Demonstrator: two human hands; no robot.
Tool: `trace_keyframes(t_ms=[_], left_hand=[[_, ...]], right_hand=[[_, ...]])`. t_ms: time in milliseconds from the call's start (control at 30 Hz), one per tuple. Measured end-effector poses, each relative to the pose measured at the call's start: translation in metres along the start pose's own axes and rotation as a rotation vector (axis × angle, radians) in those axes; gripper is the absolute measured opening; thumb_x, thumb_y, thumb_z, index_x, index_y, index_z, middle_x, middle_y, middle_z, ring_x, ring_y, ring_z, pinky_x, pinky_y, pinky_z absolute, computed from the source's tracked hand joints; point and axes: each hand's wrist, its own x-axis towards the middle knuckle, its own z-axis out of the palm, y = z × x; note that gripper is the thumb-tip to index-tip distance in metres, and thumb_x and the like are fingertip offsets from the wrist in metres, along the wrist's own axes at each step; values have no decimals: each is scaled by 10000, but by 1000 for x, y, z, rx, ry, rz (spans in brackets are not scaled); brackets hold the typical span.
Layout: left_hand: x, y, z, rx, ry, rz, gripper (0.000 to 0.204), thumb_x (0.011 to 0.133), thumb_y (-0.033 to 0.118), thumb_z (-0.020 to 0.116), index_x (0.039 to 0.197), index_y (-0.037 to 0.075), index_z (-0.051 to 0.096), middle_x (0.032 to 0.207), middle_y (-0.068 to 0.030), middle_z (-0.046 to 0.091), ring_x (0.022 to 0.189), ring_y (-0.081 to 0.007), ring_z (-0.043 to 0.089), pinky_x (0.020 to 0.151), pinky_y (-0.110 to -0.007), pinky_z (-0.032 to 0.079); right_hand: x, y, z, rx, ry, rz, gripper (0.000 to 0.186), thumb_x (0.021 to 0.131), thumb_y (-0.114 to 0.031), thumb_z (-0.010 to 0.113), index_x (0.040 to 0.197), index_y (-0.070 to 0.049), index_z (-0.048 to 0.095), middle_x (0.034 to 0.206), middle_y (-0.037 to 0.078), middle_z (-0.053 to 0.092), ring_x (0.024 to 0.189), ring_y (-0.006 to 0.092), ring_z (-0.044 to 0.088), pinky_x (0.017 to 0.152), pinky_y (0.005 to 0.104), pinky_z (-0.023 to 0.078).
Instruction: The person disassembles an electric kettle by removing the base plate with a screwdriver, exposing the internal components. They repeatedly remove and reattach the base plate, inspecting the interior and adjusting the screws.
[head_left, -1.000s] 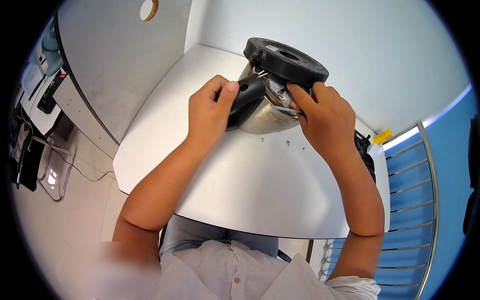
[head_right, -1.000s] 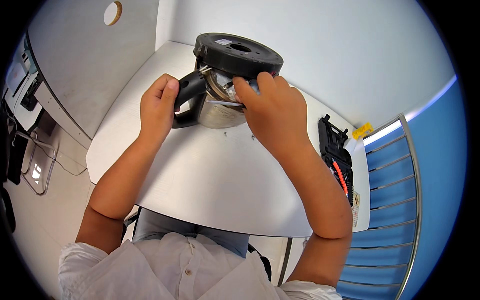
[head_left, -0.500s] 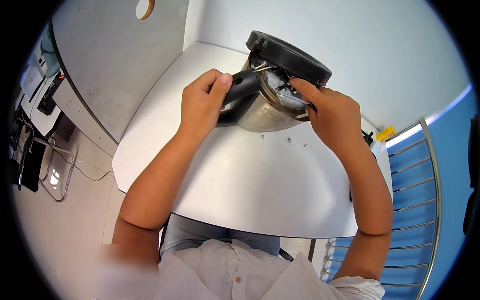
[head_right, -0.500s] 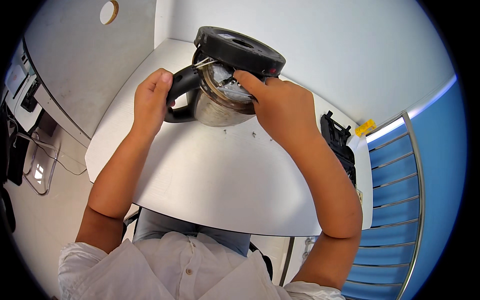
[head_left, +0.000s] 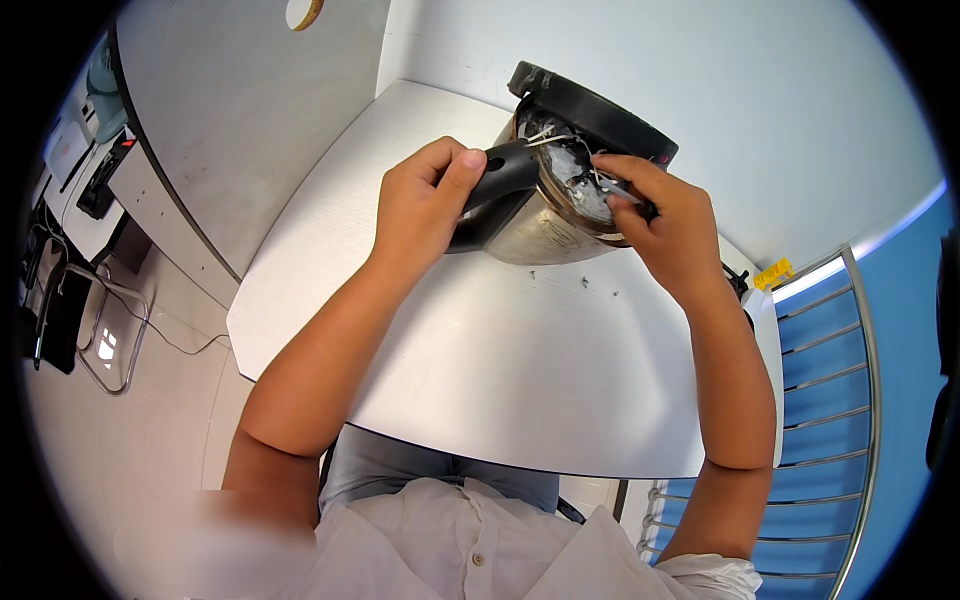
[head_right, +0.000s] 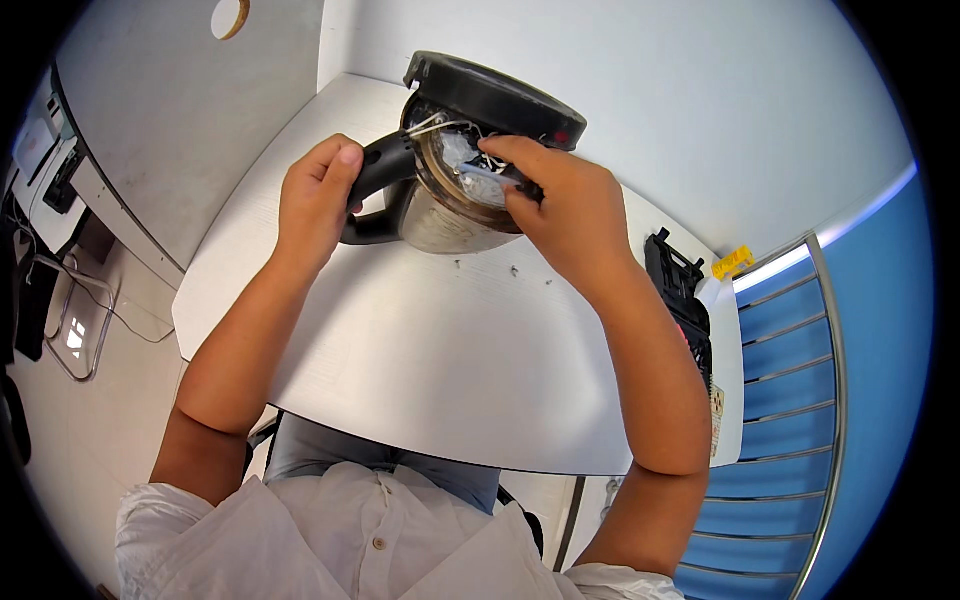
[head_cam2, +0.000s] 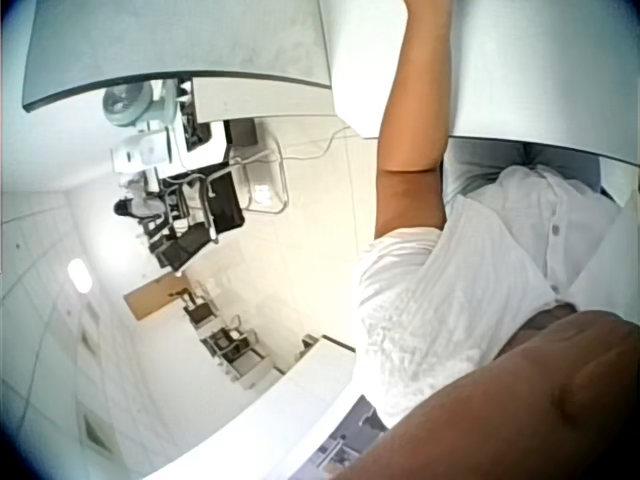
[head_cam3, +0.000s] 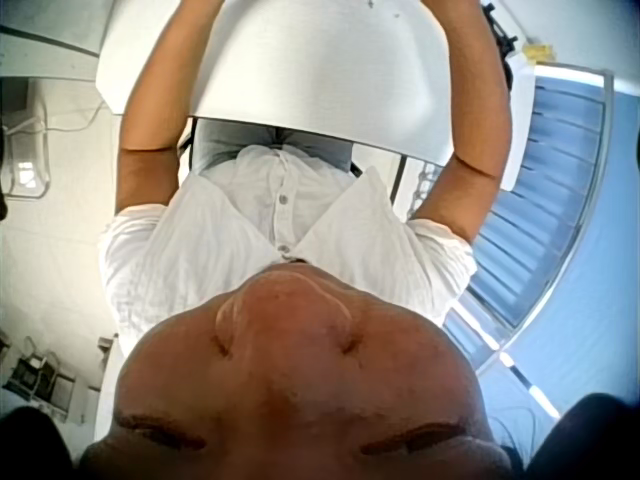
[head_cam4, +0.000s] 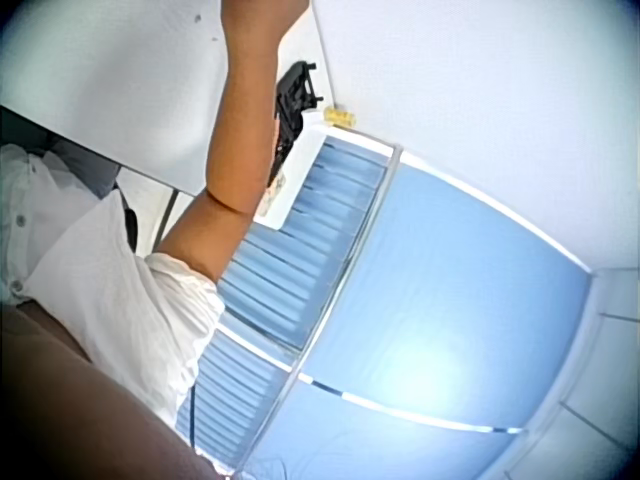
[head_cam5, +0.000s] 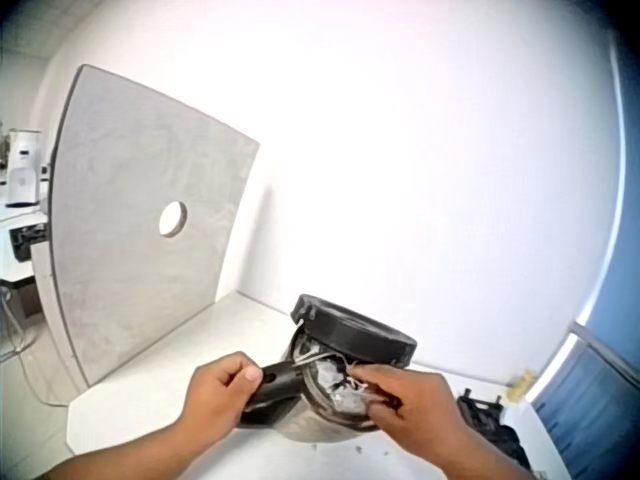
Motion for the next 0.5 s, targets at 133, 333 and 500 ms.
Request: trace_keyframes(t_ms=[133, 333, 500], left_hand=[[0, 0, 0, 11, -14, 6, 404, 930, 399, 532, 728, 50, 537, 602, 24, 460, 562, -63, 415, 520, -234, 344], [4, -3, -4, -14, -27, -18, 404, 946, 431, 492, 749, 81, 532, 627, 25, 463, 550, -61, 432, 513, -214, 350], [9, -6, -9, -71, -34, -54, 403, 952, 432, 476, 746, 88, 521, 624, 18, 460, 560, -67, 428, 527, -224, 357]], right_hand=[[2, 10, 6, -123, 82, -134, 312, 786, -43, 648, 1084, -134, 653, 888, 38, 692, 686, 209, 633, 644, 288, 505], [5, 16, 12, 0, 193, -150, 261, 785, -43, 665, 1033, -125, 680, 892, 49, 692, 723, 210, 641, 664, 285, 511], [10, 26, 10, 31, 222, -223, 311, 760, -30, 666, 1054, -133, 681, 879, 46, 682, 732, 213, 632, 661, 287, 508]])
